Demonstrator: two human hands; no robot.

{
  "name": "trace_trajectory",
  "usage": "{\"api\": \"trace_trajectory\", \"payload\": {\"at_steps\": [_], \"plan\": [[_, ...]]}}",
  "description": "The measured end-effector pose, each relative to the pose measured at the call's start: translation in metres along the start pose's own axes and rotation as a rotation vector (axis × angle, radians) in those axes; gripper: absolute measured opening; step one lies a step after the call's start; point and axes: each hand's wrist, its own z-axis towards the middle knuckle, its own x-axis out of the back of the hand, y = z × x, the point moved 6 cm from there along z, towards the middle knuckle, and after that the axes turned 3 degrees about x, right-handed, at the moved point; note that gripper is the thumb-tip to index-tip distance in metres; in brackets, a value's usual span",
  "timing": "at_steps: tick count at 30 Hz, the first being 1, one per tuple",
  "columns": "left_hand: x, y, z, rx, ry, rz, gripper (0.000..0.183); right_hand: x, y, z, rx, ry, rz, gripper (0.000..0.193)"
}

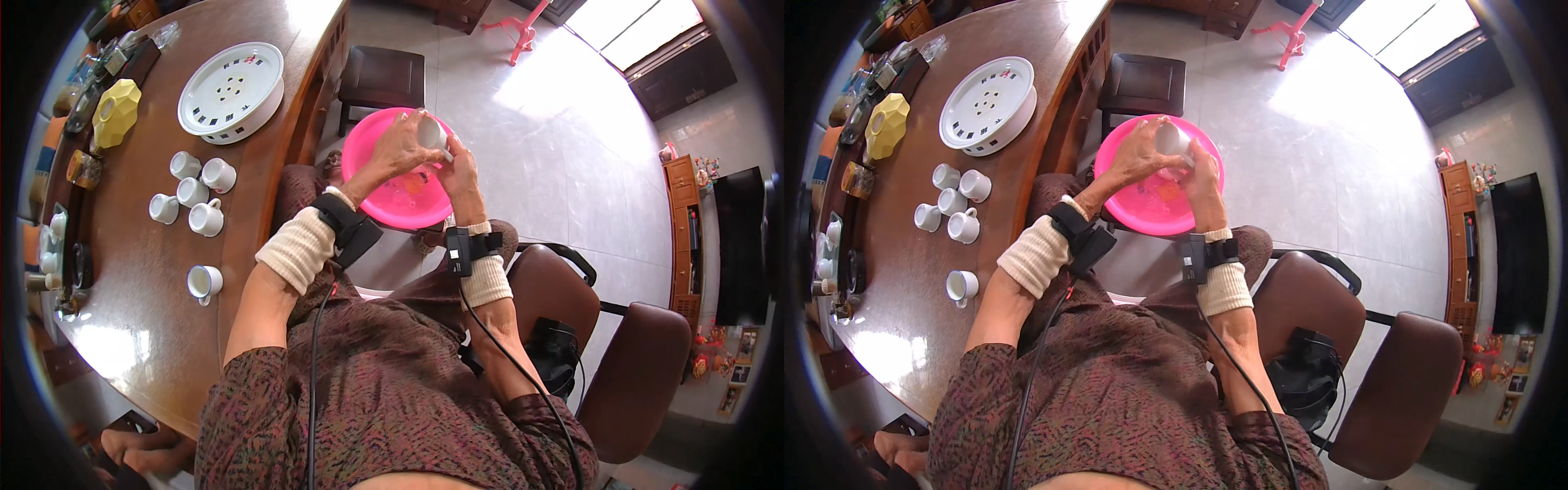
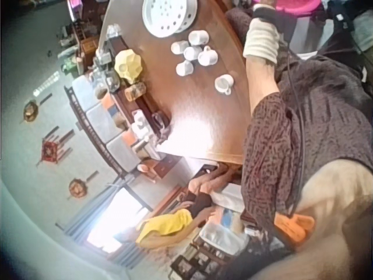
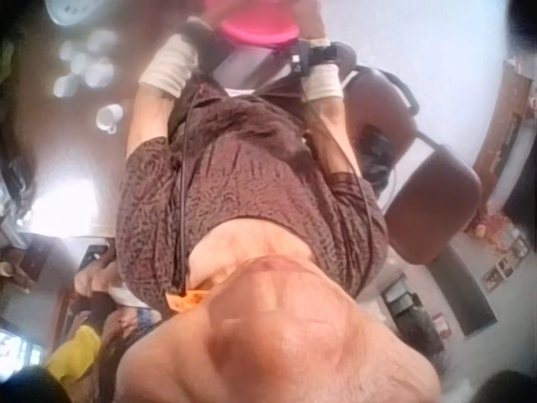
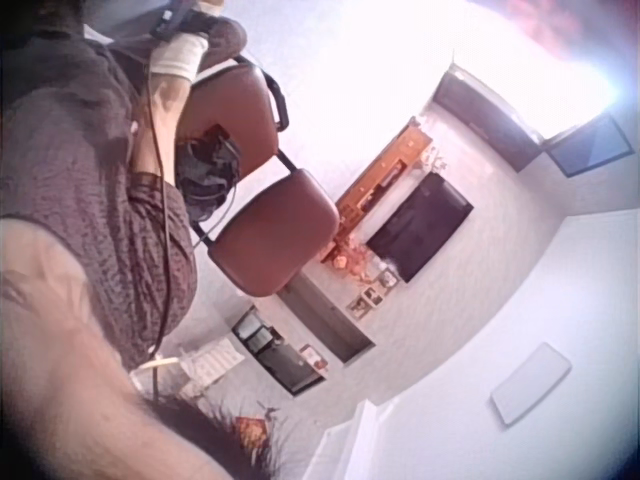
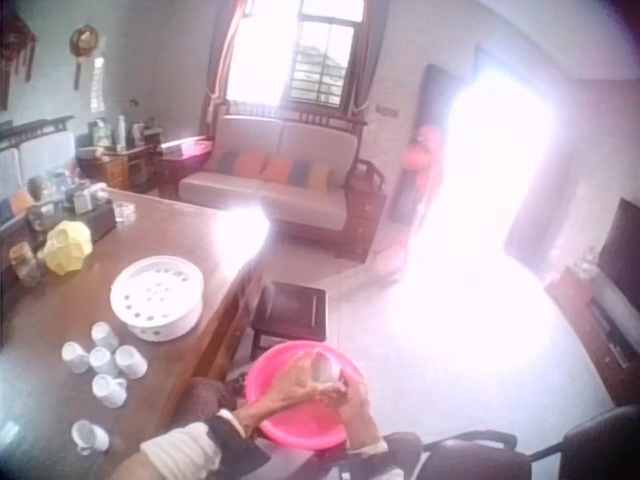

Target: The person is cleaning small white teacups using a cloth over a pink basin.

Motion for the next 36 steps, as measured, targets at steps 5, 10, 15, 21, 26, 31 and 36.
{"api": "trace_trajectory", "payload": {"at_steps": [5,10,15,21,26,31,36], "plan": [[0.021,0.019,0.006,-0.028,-0.048,0.197,0.079,0.022,0.001,0.005,0.062,-0.005,-0.241,0.034],[0.022,0.025,0.003,-0.141,-0.073,0.453,0.075,0.006,-0.016,-0.013,0.034,0.033,-1.023,0.048],[0.04,0.017,0.004,-0.031,-0.056,0.398,0.076,0.005,-0.015,0.009,0.115,-0.01,-1.01,0.048],[0.11,0.019,0.019,0.059,0.152,0.338,0.074,-0.039,-0.026,0.005,0.307,-0.039,-1.159,0.042],[0.232,-0.016,0.016,0.062,0.403,0.448,0.078,-0.086,-0.003,-0.009,0.195,-0.234,-1.095,0.04],[0.369,-0.089,-0.036,0.291,0.479,0.62,0.083,-0.109,0.027,-0.011,0.149,-0.32,-1.08,0.034],[0.44,-0.177,-0.136,0.485,0.529,0.761,0.079,-0.162,0.052,-0.02,0.233,-0.43,-1.083,0.033]]}}
